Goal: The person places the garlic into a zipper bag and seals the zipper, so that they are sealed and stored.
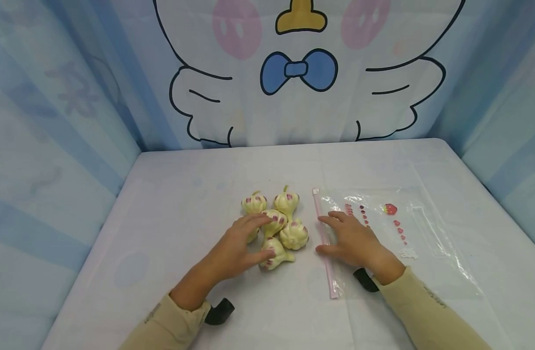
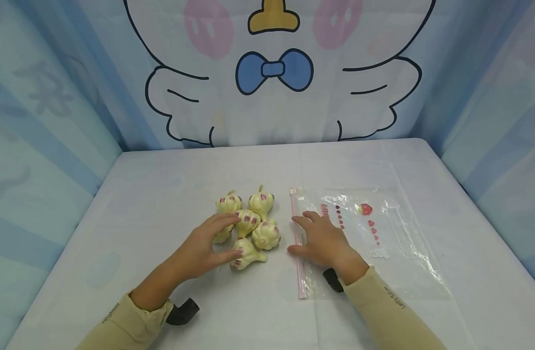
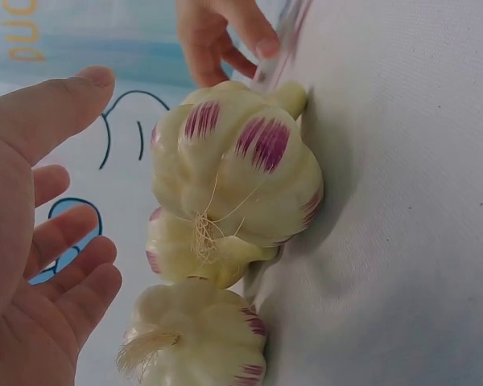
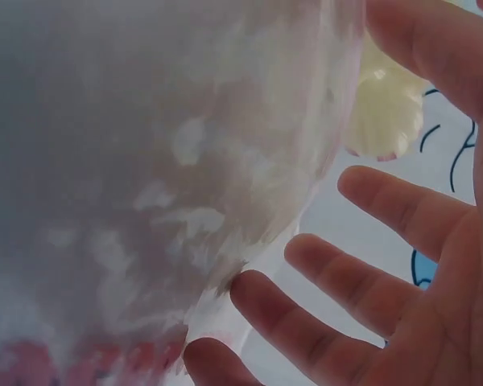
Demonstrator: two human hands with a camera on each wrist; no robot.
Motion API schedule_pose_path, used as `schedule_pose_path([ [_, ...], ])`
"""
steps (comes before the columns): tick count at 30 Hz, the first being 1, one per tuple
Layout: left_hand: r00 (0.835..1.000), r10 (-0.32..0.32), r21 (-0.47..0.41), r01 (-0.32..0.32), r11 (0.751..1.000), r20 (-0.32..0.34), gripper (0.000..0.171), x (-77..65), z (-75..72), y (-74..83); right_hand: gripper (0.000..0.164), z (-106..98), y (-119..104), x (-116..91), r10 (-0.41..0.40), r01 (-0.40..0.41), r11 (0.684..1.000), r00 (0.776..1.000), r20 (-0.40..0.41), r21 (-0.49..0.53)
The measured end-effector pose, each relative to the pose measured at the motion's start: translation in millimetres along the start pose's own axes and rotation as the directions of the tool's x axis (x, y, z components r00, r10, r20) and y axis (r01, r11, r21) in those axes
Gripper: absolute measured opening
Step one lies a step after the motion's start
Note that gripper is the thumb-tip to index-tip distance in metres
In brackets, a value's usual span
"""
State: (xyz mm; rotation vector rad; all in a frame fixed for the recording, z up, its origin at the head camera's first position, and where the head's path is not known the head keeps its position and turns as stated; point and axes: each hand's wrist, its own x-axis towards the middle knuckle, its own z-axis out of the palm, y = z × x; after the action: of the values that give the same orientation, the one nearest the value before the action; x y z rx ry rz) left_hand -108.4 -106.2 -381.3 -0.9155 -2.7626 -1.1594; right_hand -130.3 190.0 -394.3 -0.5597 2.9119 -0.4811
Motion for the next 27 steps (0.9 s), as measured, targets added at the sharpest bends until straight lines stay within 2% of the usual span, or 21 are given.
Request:
schedule_pose_path([
  [8,1.0,0.013,0.006,-0.013,1.0,-0.008,0.066,0.1,0.5,2.9,0.059,1.8,-0.7,2.1,-0.03,0.03,0.999,0.999,-0.043,-0.016],
  [14,0.999,0.041,0.018,-0.041,0.999,-0.006,0.066,2.9,0.2,4.8,0.058,-0.3,0.3,3.9,-0.034,0.035,0.999,0.999,-0.029,0.027],
  [22,0.998,0.058,-0.013,-0.059,0.998,-0.005,0.063,7.5,2.6,6.3,0.055,-2.8,6.8,2.3,0.079,-0.077,0.992,0.997,-0.016,0.098],
  [27,0.997,0.082,-0.023,-0.082,0.996,-0.011,0.064,12.3,4.7,10.4,0.051,-9.2,9.3,-2.8,0.095,-0.09,0.988,0.995,-0.036,0.123],
])
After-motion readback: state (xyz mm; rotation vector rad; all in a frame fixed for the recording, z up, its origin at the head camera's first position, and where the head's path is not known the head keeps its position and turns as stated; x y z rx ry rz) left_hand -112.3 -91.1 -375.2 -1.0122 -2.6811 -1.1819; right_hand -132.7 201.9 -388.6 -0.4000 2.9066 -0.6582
